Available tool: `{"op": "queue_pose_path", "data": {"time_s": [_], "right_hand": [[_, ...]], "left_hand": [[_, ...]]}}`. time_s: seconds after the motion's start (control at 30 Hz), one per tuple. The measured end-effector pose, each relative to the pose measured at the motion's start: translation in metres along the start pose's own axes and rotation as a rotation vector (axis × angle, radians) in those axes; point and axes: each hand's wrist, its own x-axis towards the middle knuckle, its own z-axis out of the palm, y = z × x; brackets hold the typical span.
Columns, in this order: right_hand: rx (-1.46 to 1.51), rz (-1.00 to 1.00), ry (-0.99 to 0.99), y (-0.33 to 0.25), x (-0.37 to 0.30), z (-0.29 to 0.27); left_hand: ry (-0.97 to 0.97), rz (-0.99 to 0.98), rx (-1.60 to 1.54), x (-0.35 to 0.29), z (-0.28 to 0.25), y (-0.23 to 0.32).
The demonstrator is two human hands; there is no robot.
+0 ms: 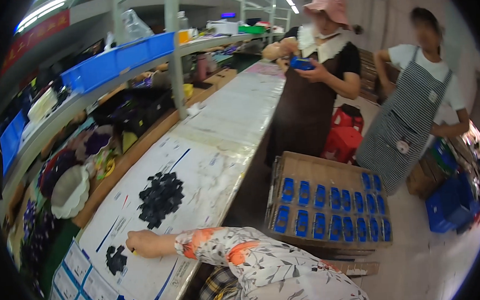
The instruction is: The person assembles toy cars by inserting black plastic components into car bodies by hand and placing the assembled cars onto the table.
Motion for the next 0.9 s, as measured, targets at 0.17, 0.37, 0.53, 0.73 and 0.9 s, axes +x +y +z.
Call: {"op": "queue_pose_path", "data": {"time_s": [0.17,0.37,0.53,0.73,0.9], "right_hand": [[0.203,0.060,0.225,-0.021,-0.104,-0.106],[0.133,0.495,1.406,-0.002,-0.266,-0.300],[0.270,0.381,1.496,-0.033,-0.301,-0.302],[0.645,0.505,0.952,-0.024,-0.254,-0.203],[0.797,0.558,0.703,-0.040,-0.228,-0.174]], "left_hand": [[-0.119,-0.070,-0.046,0.018,0.029,0.009],[-0.210,-0.093,-0.033,0.031,0.034,-0.001],[-0.209,-0.123,0.027,0.037,0.030,-0.002],[-0.299,-0.053,0.061,0.034,0.069,0.003],[-0.363,0.004,0.150,0.027,0.071,-0.001]]}}
